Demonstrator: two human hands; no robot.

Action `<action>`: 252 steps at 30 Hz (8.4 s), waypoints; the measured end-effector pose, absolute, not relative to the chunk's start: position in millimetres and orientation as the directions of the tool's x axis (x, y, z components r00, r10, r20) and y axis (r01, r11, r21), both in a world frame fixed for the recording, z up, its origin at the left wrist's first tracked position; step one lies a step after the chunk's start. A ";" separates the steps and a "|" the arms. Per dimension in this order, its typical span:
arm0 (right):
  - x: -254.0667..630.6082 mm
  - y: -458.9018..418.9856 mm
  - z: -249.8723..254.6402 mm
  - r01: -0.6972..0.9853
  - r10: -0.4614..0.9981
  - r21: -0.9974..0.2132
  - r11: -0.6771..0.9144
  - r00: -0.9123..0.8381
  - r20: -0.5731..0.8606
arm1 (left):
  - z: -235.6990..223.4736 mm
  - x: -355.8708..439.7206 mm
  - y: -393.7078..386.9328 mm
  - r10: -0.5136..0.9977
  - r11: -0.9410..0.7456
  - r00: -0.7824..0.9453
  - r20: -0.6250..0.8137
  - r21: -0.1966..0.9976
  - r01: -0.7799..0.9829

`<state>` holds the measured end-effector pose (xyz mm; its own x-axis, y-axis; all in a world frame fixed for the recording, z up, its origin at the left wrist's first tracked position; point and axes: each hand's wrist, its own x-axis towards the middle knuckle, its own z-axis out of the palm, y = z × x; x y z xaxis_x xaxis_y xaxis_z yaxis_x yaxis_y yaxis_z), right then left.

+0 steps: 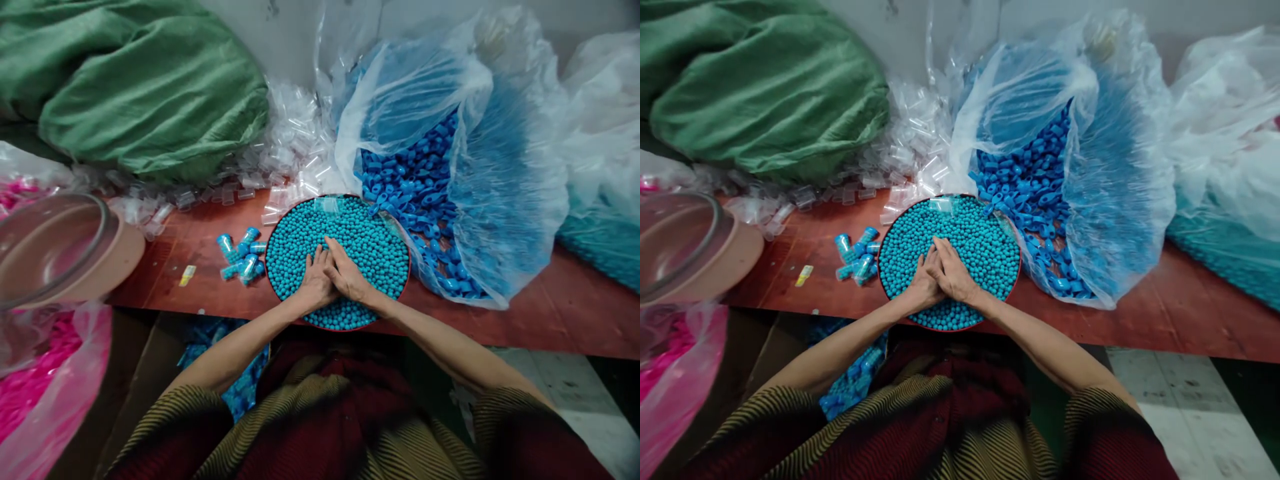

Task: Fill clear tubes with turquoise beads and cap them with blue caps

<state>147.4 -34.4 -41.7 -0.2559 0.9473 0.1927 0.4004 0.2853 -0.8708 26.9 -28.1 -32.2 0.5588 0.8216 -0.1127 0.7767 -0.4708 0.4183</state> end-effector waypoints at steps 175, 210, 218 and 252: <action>191.1 11.6 -33.9 0.470 0.991 -0.873 0.130 -0.097 0.095 | -30.8 15.3 -24.0 0.822 -0.521 0.543 0.170 0.610 0.598; 143.1 87.5 11.9 0.946 0.924 -0.067 0.316 -0.291 0.247 | -24.0 30.4 -31.9 0.773 -0.597 0.634 0.004 0.342 0.726; 17.4 144.5 -5.8 0.836 0.836 -0.050 0.547 -0.548 -0.022 | -52.3 31.8 -34.0 0.748 -0.619 0.664 0.009 0.372 0.692; 196.5 -6.7 -35.4 0.542 0.974 -0.810 0.225 -0.159 0.165 | -28.7 34.3 -27.4 0.732 -0.635 0.681 -0.017 0.345 0.691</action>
